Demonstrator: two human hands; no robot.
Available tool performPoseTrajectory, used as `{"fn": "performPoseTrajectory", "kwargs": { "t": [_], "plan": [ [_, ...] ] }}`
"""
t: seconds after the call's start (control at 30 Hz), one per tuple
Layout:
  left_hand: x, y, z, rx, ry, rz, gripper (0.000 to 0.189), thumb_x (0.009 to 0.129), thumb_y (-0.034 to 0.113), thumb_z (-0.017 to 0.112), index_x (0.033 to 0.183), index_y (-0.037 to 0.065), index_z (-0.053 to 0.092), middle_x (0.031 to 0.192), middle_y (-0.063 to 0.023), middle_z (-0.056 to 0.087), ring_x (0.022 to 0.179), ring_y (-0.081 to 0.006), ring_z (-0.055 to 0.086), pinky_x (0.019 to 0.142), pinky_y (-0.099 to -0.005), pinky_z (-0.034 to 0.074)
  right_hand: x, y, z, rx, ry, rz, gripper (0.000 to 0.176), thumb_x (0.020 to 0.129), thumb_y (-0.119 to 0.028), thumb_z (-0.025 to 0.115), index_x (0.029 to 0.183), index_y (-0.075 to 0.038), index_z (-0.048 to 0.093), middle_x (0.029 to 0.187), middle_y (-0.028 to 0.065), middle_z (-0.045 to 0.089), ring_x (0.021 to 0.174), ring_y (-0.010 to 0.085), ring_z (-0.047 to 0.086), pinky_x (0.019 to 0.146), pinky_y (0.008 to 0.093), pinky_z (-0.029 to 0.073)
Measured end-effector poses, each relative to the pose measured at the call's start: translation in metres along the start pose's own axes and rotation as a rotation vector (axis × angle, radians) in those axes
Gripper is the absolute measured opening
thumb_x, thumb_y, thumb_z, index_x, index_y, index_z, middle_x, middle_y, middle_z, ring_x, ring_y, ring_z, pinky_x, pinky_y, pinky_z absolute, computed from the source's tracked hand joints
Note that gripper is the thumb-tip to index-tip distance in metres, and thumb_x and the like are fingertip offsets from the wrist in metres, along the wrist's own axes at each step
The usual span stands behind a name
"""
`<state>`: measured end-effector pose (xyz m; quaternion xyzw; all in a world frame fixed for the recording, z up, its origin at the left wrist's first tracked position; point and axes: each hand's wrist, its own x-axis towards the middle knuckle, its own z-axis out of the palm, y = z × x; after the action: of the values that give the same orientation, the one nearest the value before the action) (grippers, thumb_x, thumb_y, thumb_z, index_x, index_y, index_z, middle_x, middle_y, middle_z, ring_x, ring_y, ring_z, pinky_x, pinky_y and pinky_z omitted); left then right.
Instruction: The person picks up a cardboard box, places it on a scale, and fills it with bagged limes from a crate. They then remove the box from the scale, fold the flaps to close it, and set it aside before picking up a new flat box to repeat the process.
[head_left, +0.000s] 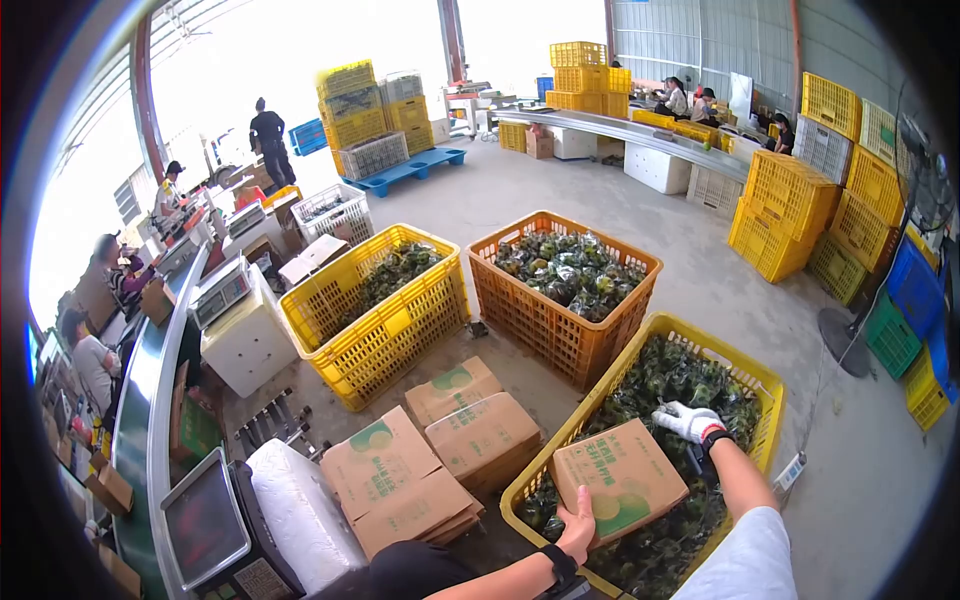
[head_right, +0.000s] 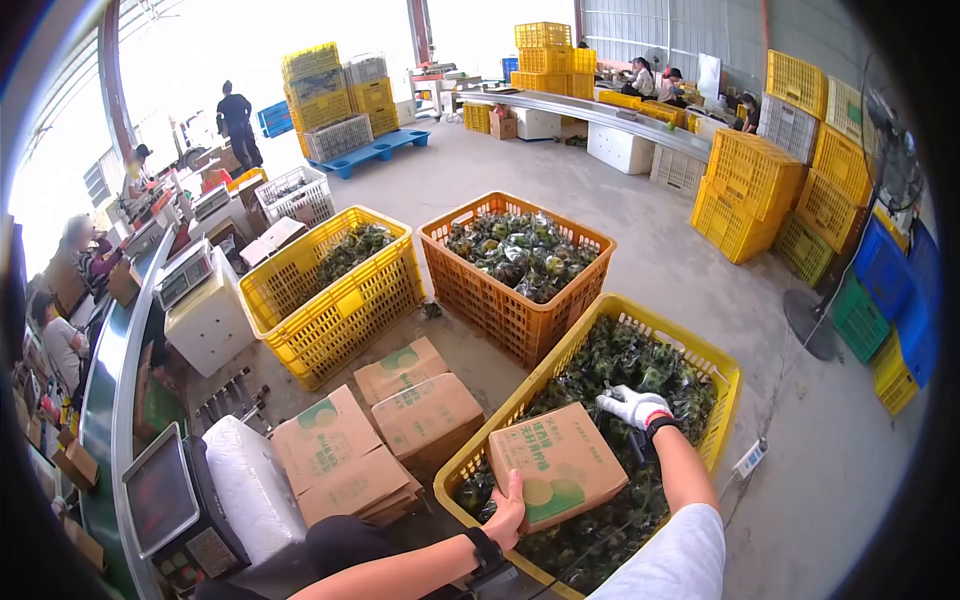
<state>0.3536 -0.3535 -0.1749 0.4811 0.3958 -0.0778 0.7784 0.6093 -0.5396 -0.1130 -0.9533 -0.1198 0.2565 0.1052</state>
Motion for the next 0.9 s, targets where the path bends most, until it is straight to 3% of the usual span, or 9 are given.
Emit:
{"fn": "performPoseTrajectory", "kwargs": {
  "t": [0.23, 0.27, 0.43, 0.5, 0.57, 0.6, 0.67, 0.73, 0.9],
  "plan": [
    [0.002, 0.003, 0.006, -0.073, 0.054, -0.014, 0.105, 0.094, 0.072, 0.051, 0.158, 0.004, 0.004, 0.154, -0.0189, 0.032, 0.14, -0.0299, 0.035, 0.116, -0.0405, 0.028, 0.028, 0.047, 0.095, 0.703, -0.128, -0.428, 0.065, 0.107, -0.052, 0.038, 0.153, -0.006, 0.041, 0.15, 0.0101, 0.052, 0.137, 0.0224, 0.048, 0.115, 0.0353, 0.035],
    [0.007, 0.002, 0.002, -0.088, 0.054, -0.046, 0.104, 0.093, 0.072, 0.052, 0.158, 0.006, 0.006, 0.154, -0.018, 0.032, 0.141, -0.0299, 0.035, 0.115, -0.0408, 0.03, 0.01, 0.031, 0.1, 1.325, -0.548, -0.078, 0.061, 0.11, -0.048, 0.031, 0.154, -0.006, 0.04, 0.149, 0.0076, 0.052, 0.133, 0.0204, 0.05, 0.114, 0.0339, 0.037],
    [-0.03, 0.04, -0.021, -0.177, -0.282, -0.113, 0.101, 0.091, 0.075, 0.054, 0.159, 0.015, 0.011, 0.157, -0.0111, 0.033, 0.142, -0.0293, 0.035, 0.114, -0.05, 0.033, -0.103, -0.032, 0.053, 1.549, -0.457, -0.125, 0.073, 0.104, -0.064, 0.031, 0.152, -0.01, 0.043, 0.147, 0.0085, 0.054, 0.125, 0.0213, 0.057, 0.106, 0.0379, 0.047],
    [-0.07, 0.067, -0.023, -0.156, -0.294, -0.26, 0.09, 0.091, 0.077, 0.05, 0.159, 0.024, 0.025, 0.157, -0.0042, 0.04, 0.146, -0.0277, 0.035, 0.115, -0.0602, 0.029, -0.148, -0.063, 0.007, 1.403, -0.444, -0.248, 0.08, 0.102, -0.069, 0.029, 0.153, -0.009, 0.041, 0.146, 0.0078, 0.055, 0.128, 0.0202, 0.056, 0.106, 0.036, 0.046],
    [-0.096, 0.085, -0.041, -0.254, -0.441, -0.292, 0.086, 0.089, 0.077, 0.053, 0.155, 0.025, 0.036, 0.156, -0.0043, 0.043, 0.144, -0.0286, 0.039, 0.115, -0.061, 0.032, -0.19, -0.061, -0.042, 0.095, 0.159, -0.932, 0.057, 0.104, -0.017, 0.051, 0.157, -0.009, 0.033, 0.144, 0.0204, 0.056, 0.117, 0.0287, 0.066, 0.101, 0.0383, 0.051],
    [-0.111, 0.092, -0.049, -0.335, -0.5, -0.274, 0.084, 0.09, 0.075, 0.053, 0.155, 0.025, 0.036, 0.155, -0.0048, 0.044, 0.142, -0.0291, 0.042, 0.113, -0.0618, 0.034, -0.197, -0.079, -0.059, -0.043, 0.115, -0.948, 0.069, 0.094, 0.005, 0.05, 0.158, -0.011, 0.03, 0.141, 0.0256, 0.056, 0.112, 0.0341, 0.068, 0.099, 0.0386, 0.053],
    [-0.137, 0.107, -0.072, -0.523, -0.566, -0.197, 0.081, 0.092, 0.073, 0.052, 0.154, 0.024, 0.037, 0.152, -0.0055, 0.046, 0.138, -0.0295, 0.047, 0.111, -0.0614, 0.039, -0.219, -0.131, -0.084, -0.128, 0.2, -1.111, 0.061, 0.097, -0.011, 0.057, 0.155, -0.008, 0.037, 0.138, 0.0238, 0.059, 0.118, 0.0304, 0.066, 0.099, 0.0373, 0.052],
    [-0.155, 0.114, -0.11, -0.65, -0.57, -0.02, 0.08, 0.093, 0.071, 0.051, 0.154, 0.022, 0.037, 0.151, -0.0059, 0.048, 0.136, -0.0286, 0.049, 0.11, -0.0582, 0.042, -0.293, -0.251, -0.111, 0.393, -0.183, -0.592, 0.068, 0.099, -0.044, 0.061, 0.151, -0.004, 0.044, 0.134, 0.0147, 0.063, 0.116, 0.0186, 0.063, 0.102, 0.0317, 0.048],
    [-0.192, 0.126, -0.249, -0.717, -0.255, 0.664, 0.085, 0.093, 0.077, 0.042, 0.152, 0.016, 0.04, 0.149, -0.0065, 0.05, 0.135, -0.0257, 0.05, 0.113, -0.0463, 0.04, -0.317, -0.425, -0.08, 0.0, -0.212, -1.068, 0.081, 0.09, -0.048, 0.066, 0.155, -0.009, 0.038, 0.134, 0.0189, 0.061, 0.12, 0.0259, 0.061, 0.104, 0.0312, 0.046]
  ]
}}
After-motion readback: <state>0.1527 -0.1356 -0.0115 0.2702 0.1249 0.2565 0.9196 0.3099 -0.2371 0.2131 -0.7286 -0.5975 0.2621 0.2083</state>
